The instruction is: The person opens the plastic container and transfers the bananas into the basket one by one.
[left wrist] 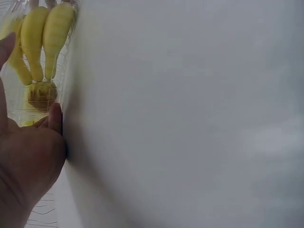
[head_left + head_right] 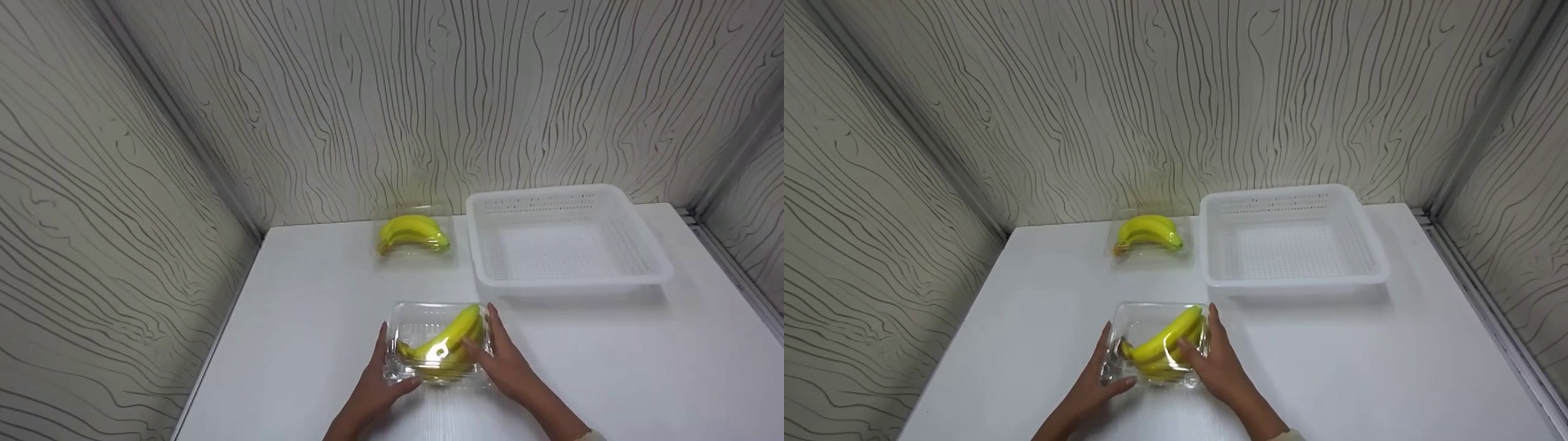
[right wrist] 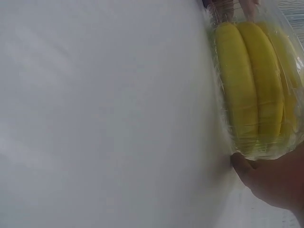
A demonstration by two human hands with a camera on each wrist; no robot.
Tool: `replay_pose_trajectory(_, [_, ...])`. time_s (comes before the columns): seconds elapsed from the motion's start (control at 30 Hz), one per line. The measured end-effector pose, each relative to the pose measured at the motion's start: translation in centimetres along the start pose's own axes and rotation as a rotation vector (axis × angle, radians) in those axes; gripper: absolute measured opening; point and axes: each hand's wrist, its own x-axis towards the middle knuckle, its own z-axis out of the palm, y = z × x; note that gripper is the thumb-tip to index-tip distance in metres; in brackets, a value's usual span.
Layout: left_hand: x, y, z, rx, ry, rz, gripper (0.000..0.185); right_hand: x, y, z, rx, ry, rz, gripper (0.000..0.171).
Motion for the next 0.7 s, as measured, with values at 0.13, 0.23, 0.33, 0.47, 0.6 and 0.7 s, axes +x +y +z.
replay_pose_trajectory(0.13, [-0.1,-0.1,-0.5,0.018,-0.005,-0.003,0.129,0.4,-0.1,0.0,-0.031,-0.008,0.008,0.105])
replay_pose_trajectory(0.23, [-0.2,-0.3,-0.9,0.014,-0.008,-0.003,0.128,0.8,-0.2,0.1,-0.054,-0.017,0.014,0.105])
replay_pose_trajectory(0.33, [-0.2,-0.5,-1.3,-0.005,-0.004,-0.023,0.128,1.2,-0.4,0.3,-0.065,-0.027,0.017,0.106])
replay_pose_trajectory(0.47, [-0.1,-0.6,-1.6,-0.046,0.006,-0.061,0.129,1.8,-0.7,0.6,-0.072,-0.024,0.021,0.107])
replay_pose_trajectory(0.6, [0.1,-0.5,-1.7,-0.072,0.019,-0.08,0.129,2.2,-1.1,0.9,-0.122,0.043,-0.016,0.104])
replay_pose_trajectory(0.7, [0.1,-0.4,-1.6,-0.067,0.019,-0.1,0.127,2.3,-1.3,1.1,-0.245,0.148,-0.11,0.094])
